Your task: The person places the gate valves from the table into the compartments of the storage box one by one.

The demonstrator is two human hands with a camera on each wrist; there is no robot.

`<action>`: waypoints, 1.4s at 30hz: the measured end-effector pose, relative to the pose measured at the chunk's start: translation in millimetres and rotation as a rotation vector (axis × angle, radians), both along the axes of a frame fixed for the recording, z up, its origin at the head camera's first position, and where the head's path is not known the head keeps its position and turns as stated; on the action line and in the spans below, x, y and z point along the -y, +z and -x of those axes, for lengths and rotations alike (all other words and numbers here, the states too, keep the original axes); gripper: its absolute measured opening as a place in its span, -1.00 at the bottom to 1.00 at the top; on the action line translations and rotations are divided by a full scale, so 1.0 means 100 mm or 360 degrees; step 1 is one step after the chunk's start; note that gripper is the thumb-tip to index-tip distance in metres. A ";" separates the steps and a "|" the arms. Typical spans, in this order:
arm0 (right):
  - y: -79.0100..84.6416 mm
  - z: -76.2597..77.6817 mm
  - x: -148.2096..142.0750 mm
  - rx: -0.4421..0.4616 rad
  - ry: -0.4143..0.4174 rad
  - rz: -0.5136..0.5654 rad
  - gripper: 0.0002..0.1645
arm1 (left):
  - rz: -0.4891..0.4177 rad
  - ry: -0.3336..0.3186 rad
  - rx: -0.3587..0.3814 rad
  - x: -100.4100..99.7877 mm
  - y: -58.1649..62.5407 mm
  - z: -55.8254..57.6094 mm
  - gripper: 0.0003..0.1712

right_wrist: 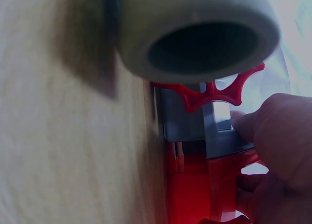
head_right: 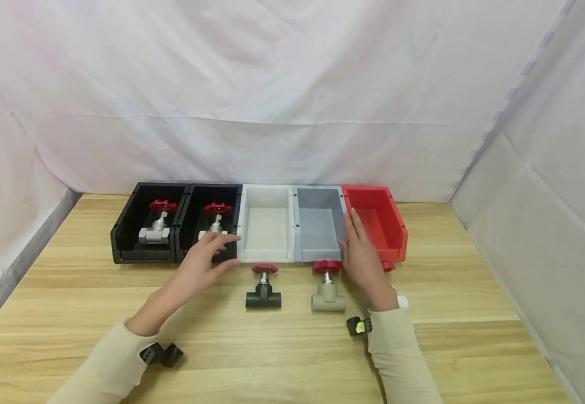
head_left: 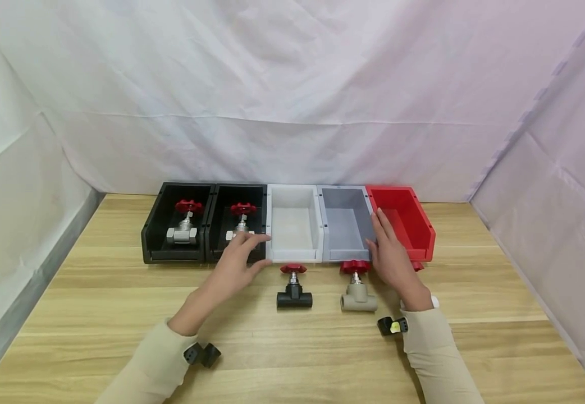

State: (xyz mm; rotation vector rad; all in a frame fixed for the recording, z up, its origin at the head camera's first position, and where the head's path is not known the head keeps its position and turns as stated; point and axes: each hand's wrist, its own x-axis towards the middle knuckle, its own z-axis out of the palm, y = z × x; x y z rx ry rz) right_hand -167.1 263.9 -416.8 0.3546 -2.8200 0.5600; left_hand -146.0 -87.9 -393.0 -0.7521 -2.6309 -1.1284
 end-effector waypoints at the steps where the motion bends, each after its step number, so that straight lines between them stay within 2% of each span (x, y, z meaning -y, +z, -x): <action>1: 0.00 0.00 0.00 -0.0001 0.0003 0.0003 -0.06 | -0.0006 -0.0009 -0.0001 -0.01 -0.01 -0.03 -0.47; 7: 0.01 -0.02 0.00 0.0005 0.0005 0.0013 -0.09 | -0.0006 -0.0033 0.0086 -0.06 -0.02 -0.21 -0.46; 15: 0.01 -0.04 0.01 -0.0032 0.0014 0.0029 -0.11 | 0.0053 -0.0147 0.0153 -0.14 -0.09 -0.38 -0.47; 20: 0.00 -0.04 0.01 -0.0043 0.0014 0.0040 -0.12 | 0.0035 -0.0222 0.0139 -0.19 -0.12 -0.41 -0.48; 24: 0.00 -0.03 0.01 -0.0034 0.0015 0.0036 -0.12 | 0.0030 -0.0261 0.0197 -0.24 -0.13 -0.43 -0.48; 33: 0.02 -0.03 0.03 -0.0020 0.0022 0.0036 -0.09 | 0.0089 -0.0261 0.0357 -0.31 -0.15 -0.47 -0.45; 42: 0.03 -0.03 0.02 -0.0024 0.0024 0.0037 -0.09 | 0.0124 -0.0288 0.0345 -0.34 -0.20 -0.45 -0.44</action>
